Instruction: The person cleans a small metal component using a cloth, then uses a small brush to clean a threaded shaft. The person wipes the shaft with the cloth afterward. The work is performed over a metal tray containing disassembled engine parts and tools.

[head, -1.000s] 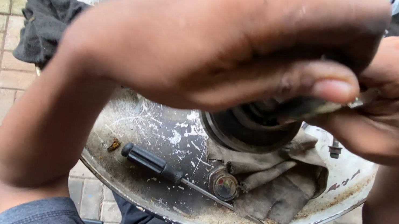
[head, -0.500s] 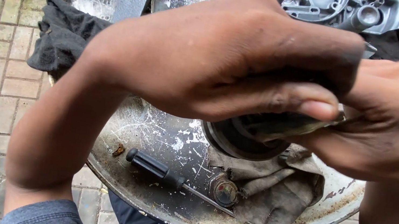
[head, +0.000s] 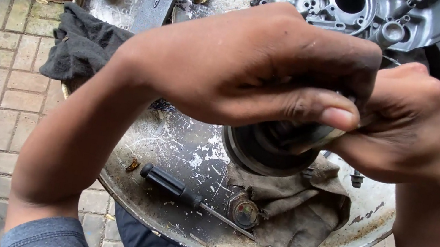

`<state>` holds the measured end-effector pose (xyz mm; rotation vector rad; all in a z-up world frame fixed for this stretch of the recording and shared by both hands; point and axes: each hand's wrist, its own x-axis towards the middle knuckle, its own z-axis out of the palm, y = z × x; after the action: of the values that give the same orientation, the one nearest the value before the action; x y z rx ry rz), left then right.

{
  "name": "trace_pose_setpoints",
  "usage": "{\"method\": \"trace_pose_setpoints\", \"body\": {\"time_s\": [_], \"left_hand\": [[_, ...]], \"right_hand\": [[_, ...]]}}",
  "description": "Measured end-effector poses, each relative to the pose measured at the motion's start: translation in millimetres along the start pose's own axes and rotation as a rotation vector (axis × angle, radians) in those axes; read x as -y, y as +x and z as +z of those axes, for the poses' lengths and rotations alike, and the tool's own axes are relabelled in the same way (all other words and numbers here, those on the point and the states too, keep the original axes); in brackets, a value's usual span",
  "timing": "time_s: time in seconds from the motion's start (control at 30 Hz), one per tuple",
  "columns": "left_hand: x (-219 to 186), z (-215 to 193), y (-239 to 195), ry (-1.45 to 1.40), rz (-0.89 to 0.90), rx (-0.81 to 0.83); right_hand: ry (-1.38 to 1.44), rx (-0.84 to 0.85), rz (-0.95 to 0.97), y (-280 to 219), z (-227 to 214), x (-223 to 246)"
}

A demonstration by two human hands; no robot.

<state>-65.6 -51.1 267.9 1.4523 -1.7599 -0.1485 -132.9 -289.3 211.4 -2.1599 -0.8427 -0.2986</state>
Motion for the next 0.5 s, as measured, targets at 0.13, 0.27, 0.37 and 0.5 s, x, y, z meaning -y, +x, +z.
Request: {"method": "trace_pose_setpoints", "body": {"time_s": [0.13,0.27,0.37,0.5], "left_hand": [[0,-1,2,0.005,-0.013,-0.004],[4,-2,1,-0.012,-0.025,0.031],[5,-3,2,0.003,-0.036,0.014],[8,-5,2,0.045,-0.071,0.001]], "right_hand": [[-0.076,-0.059,-0.007,2,2,9],[0.056,0.086,-0.031,6,-11,-8],[0.038,0.064,-0.01,9,-6,-9],[-0.009,-0.036,-0.032,11,2,-10]]}}
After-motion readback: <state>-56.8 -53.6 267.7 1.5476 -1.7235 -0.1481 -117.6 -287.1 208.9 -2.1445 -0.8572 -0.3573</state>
